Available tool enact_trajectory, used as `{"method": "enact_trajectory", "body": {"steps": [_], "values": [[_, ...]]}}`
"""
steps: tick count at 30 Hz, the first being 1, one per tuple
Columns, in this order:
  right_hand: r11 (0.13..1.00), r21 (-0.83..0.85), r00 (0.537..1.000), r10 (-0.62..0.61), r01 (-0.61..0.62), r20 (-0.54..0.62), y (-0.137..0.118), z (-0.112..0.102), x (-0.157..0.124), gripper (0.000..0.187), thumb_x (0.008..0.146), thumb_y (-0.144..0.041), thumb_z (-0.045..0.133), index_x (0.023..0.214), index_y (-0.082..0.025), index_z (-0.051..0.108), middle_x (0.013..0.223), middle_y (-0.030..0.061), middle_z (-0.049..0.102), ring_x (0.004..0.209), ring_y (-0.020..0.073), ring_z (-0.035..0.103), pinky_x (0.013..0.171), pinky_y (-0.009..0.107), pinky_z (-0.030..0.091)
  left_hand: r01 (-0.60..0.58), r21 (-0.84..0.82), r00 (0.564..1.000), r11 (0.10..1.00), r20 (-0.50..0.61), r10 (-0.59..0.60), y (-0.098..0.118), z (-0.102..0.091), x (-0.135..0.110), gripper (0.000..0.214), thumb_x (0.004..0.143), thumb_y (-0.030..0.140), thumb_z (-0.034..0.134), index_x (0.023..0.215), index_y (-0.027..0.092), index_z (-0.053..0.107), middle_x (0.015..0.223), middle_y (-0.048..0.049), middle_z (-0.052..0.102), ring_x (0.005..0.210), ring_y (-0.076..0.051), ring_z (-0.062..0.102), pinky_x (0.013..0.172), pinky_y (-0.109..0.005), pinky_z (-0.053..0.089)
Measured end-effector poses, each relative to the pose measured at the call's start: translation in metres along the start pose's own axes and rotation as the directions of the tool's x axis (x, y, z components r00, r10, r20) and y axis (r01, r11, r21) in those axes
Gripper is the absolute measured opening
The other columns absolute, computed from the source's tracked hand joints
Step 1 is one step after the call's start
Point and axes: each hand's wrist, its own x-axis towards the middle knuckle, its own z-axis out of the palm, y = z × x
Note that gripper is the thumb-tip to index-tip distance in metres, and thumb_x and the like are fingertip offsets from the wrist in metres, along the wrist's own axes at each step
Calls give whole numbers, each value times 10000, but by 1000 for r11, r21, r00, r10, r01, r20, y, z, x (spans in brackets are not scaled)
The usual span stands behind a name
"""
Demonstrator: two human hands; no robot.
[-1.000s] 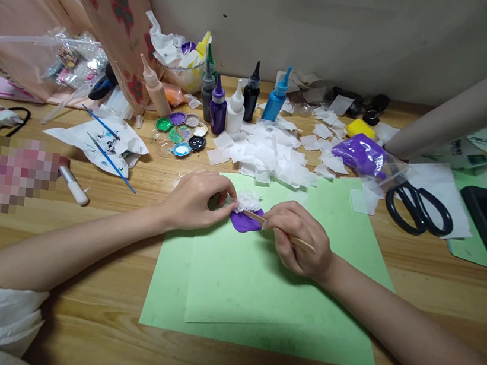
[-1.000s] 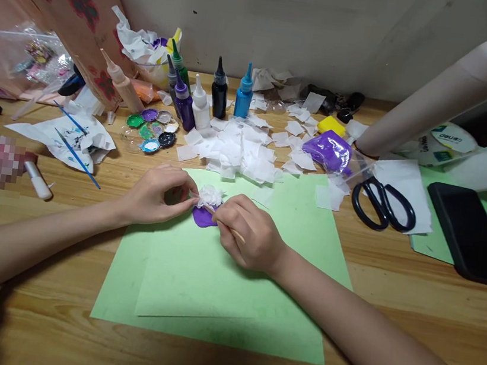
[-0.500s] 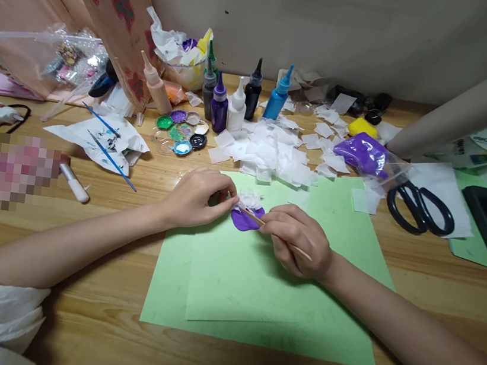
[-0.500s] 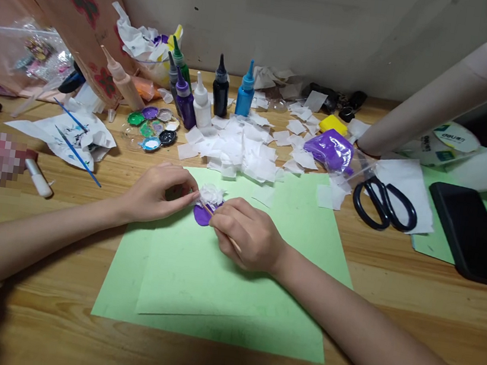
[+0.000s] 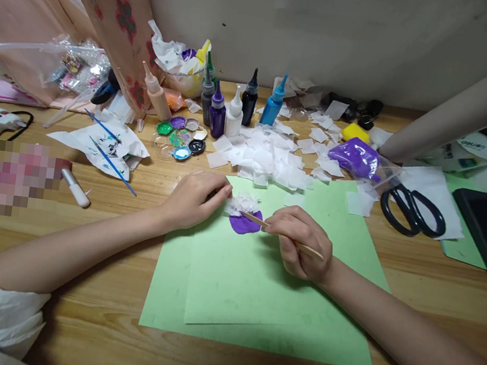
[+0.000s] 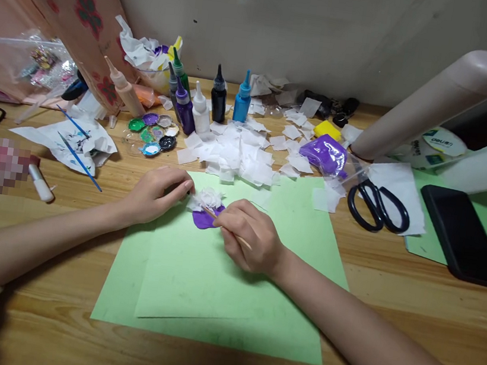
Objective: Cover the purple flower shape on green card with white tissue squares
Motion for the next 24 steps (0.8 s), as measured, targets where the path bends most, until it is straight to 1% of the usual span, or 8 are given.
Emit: {"method": "enact_trajectory", "body": {"steps": [3,6,11,14,17,21,23,24], "values": [[1000,6,1000,-8,8,18,0,0,0,179,873,-98,437,1015,-162,526,751,65,643,685,184,569,591,311,532,52,-41,998,998,-21,-53,-2,0,1,301,954,277,370,789,172,599,722,-18,636,681,-148,564,654,-270,386],[1000,-7,999,-13,14,48,2,1,0,171,878,-95,445,1015,-161,524,763,69,646,710,187,568,607,317,537,65,-60,997,996,-30,-67,-2,0,1,312,958,283,363,785,172,597,714,-14,628,667,-144,560,639,-263,382],[999,-26,994,47,-45,95,3,5,0,160,872,-78,443,978,-171,520,743,65,616,728,187,567,601,306,536,96,-57,995,994,1,-96,1,-1,1,324,963,289,353,782,170,595,726,-12,628,698,-146,562,664,-263,381],[998,-26,994,67,-65,82,3,5,1,173,856,-65,440,964,-180,510,733,58,605,704,183,561,582,300,530,127,-57,992,990,20,-126,2,-2,0,327,966,296,345,790,171,591,729,-10,626,694,-144,558,651,-259,366],[998,-60,997,10,-5,78,1,4,4,204,839,-56,427,972,-192,500,710,45,600,672,184,545,558,299,523,149,-56,989,987,27,-147,1,-2,-1,331,968,306,339,787,172,582,726,-7,620,674,-139,549,632,-255,352],[990,-111,989,-77,91,125,-1,2,5,228,811,-35,419,966,-188,484,663,39,590,639,188,526,536,299,513,161,-34,986,986,45,-160,1,-1,0,325,965,305,344,783,176,579,718,-2,617,659,-136,541,625,-256,342],[988,-116,987,-85,101,139,-1,2,5,225,810,-35,416,959,-190,483,656,38,586,635,189,521,536,303,509,159,-19,986,987,55,-157,1,-1,0,320,962,302,350,782,176,583,711,-1,615,654,-137,539,621,-256,337],[990,-113,989,-71,86,131,-1,3,5,221,815,-36,415,957,-191,485,661,39,586,640,189,523,539,305,509,157,-12,986,988,58,-156,2,-1,1,320,961,299,351,783,176,586,708,-2,615,653,-137,539,619,-256,335]]}}
